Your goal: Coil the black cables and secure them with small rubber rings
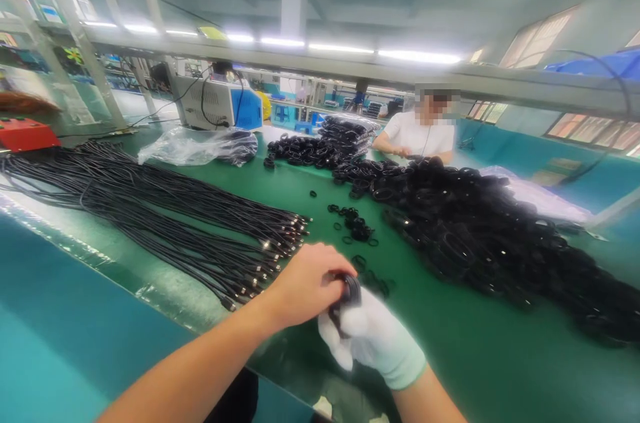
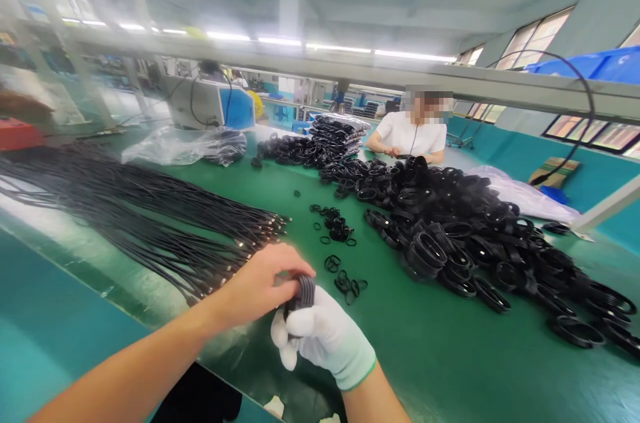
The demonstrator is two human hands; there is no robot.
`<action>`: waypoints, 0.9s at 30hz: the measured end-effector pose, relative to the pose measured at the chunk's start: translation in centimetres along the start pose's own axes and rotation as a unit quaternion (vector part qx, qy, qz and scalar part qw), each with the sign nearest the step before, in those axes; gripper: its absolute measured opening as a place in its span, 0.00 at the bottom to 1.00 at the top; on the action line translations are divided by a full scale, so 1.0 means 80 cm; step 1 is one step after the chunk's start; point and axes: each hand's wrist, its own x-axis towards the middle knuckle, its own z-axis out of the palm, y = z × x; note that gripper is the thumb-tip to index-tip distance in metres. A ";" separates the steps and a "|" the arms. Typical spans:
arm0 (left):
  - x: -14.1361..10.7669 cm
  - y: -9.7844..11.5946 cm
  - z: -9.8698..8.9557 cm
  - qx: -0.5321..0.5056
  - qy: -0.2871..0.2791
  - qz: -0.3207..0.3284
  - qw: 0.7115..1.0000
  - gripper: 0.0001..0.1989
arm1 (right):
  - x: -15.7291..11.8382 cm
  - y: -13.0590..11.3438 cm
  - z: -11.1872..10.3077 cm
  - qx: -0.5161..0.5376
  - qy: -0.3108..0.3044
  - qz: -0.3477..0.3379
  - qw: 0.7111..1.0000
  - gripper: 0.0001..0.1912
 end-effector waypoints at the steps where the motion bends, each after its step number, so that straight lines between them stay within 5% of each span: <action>1: 0.002 -0.003 -0.002 0.014 0.001 -0.006 1.000 0.12 | 0.000 0.001 0.000 0.022 0.020 0.002 1.000 0.24; 4: 0.007 -0.019 -0.015 -0.054 -0.042 -0.020 0.997 0.17 | 0.003 0.002 0.003 0.108 0.092 0.029 0.989 0.23; 8: 0.012 -0.039 -0.023 -0.175 -0.144 -0.020 0.974 0.18 | 0.008 -0.001 0.009 0.125 0.068 0.088 0.986 0.27; 12: 0.011 -0.039 -0.014 -0.047 -0.035 -0.060 0.996 0.15 | 0.011 -0.008 0.008 -0.043 0.099 -0.002 0.994 0.23; 16: -0.003 -0.031 -0.002 -0.029 0.089 -0.117 0.989 0.12 | 0.008 -0.016 0.009 -0.069 0.117 0.011 0.991 0.24; 22: -0.028 -0.025 0.016 -0.247 0.029 -0.202 0.947 0.06 | 0.009 -0.019 0.019 -0.080 0.115 0.024 0.990 0.24; 27: -0.030 -0.027 0.033 -0.270 0.043 -0.215 0.938 0.06 | 0.010 -0.005 0.015 -0.056 0.108 0.041 0.992 0.23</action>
